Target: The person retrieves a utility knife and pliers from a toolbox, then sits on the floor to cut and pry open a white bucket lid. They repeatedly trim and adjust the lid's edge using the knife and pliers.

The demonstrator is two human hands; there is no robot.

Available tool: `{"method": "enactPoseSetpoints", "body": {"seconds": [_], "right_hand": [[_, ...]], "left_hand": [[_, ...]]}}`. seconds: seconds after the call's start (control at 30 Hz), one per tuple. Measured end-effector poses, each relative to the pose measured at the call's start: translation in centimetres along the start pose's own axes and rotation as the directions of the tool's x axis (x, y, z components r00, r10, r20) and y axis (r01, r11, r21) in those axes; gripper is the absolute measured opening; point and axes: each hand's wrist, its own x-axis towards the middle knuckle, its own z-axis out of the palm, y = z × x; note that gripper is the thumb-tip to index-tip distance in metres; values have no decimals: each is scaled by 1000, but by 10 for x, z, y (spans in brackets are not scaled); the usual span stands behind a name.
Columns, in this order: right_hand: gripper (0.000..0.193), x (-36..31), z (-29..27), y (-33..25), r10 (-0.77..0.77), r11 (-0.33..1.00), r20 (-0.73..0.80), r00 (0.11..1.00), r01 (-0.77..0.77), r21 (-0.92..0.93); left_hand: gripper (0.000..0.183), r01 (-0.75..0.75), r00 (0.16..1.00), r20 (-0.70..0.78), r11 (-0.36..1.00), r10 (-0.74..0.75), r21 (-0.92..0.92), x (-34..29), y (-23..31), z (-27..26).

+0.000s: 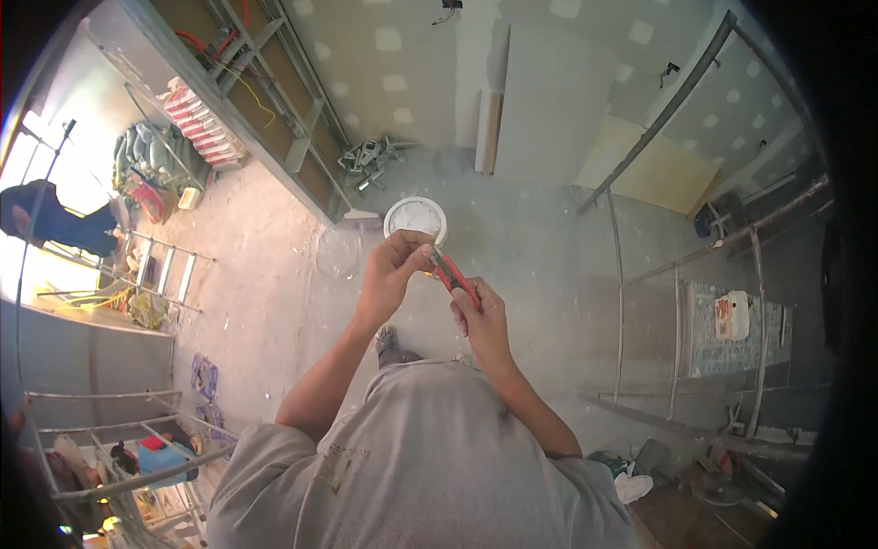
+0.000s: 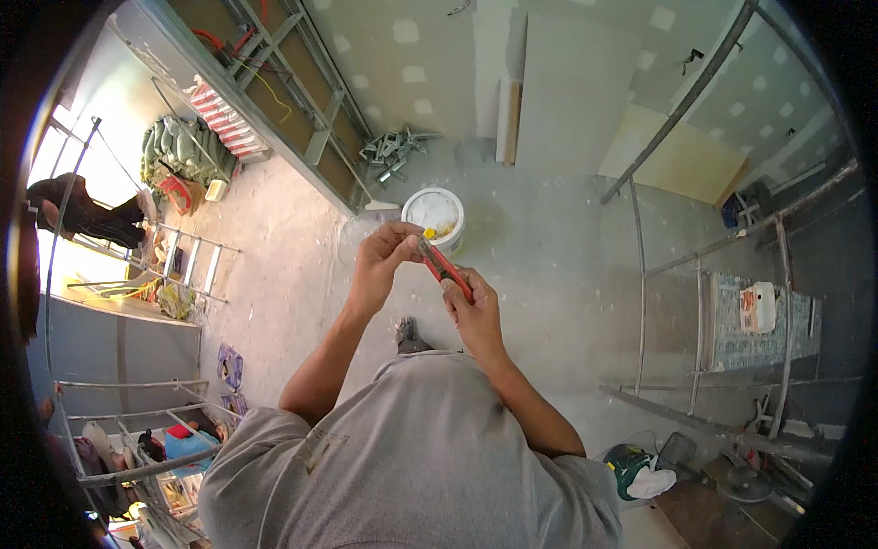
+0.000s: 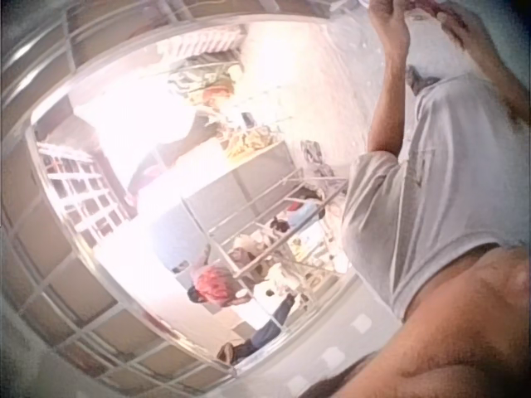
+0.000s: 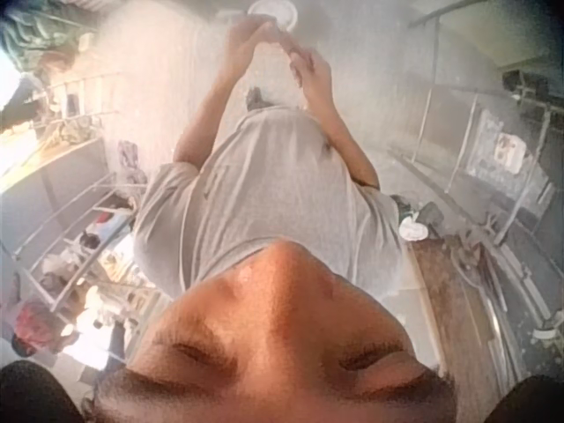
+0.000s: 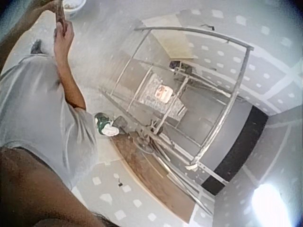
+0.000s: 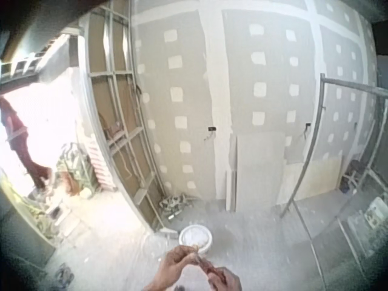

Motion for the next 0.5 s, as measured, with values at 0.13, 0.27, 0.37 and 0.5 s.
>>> {"method": "enactPoseSetpoints", "body": {"seconds": [0.13, 0.27, 0.37, 0.5], "right_hand": [[12, -2, 5, -6, 3, 998, -15, 1000, -4, -64], [12, 2, 3, 4, 16, 999, -34, 999, -18, -44], [13, 3, 1, 10, -31, 998, -49, 998, 29, -51], [14, 4, 1, 16, -1, 1000, -68, 998, -1, -27]], "left_hand": [[19, 10, 1000, -30, 998, -8, 66, 2, -9, -7], [19, 33, 999, -45, 998, -30, 55, 5, -3, -6], [18, 38, 999, -39, 996, -35, 81, 8, -6, -3], [19, 50, 999, -12, 987, -49, 152, 11, -11, -4]]}}
